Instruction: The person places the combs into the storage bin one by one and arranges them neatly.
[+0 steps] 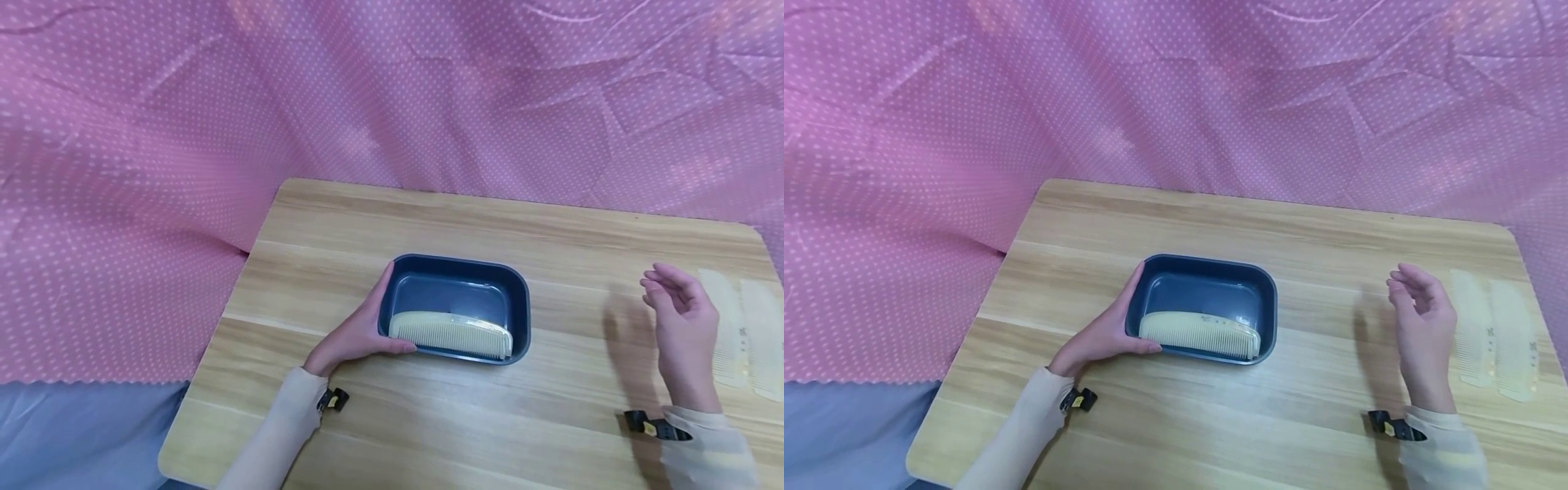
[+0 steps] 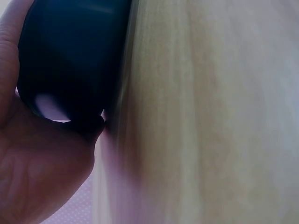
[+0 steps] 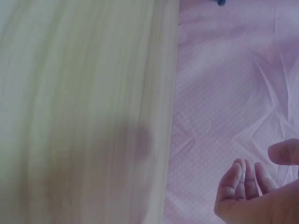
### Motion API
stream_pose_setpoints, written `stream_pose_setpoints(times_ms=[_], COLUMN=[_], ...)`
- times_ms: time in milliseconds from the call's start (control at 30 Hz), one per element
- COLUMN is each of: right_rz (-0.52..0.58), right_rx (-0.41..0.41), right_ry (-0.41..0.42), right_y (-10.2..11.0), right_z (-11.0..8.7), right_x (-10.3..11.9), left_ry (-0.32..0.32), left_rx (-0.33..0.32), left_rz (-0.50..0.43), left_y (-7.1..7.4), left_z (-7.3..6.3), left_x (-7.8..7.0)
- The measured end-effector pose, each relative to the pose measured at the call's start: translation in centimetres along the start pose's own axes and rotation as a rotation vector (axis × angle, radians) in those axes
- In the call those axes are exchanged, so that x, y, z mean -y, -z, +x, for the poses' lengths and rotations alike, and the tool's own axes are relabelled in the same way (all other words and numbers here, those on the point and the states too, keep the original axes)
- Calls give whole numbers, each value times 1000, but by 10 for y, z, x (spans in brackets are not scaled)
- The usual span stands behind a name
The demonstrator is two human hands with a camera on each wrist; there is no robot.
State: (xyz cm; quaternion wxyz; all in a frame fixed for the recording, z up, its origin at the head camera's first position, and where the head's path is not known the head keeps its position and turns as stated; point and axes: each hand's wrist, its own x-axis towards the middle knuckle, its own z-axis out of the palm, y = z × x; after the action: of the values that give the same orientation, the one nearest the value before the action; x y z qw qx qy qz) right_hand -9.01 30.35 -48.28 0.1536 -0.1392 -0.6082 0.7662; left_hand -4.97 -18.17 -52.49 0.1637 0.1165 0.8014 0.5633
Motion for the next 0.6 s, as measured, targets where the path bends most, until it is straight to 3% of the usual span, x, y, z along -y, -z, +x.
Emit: stream_pose_setpoints(times_ms=[167,400,600], right_rz=[-11,-362,-479], right_rx=[-65,-111,-115], right_ry=[-62,-81,-135], right_y=[12,36,58], right_z=[7,14,18], right_x=[4,12,11], left_ry=[-3,-12,-8], left_rx=[2,9,10], left_rz=[2,-4,-14], left_y=[0,0,1], left_z=[1,-1,-2], left_x=[0,-2,-5])
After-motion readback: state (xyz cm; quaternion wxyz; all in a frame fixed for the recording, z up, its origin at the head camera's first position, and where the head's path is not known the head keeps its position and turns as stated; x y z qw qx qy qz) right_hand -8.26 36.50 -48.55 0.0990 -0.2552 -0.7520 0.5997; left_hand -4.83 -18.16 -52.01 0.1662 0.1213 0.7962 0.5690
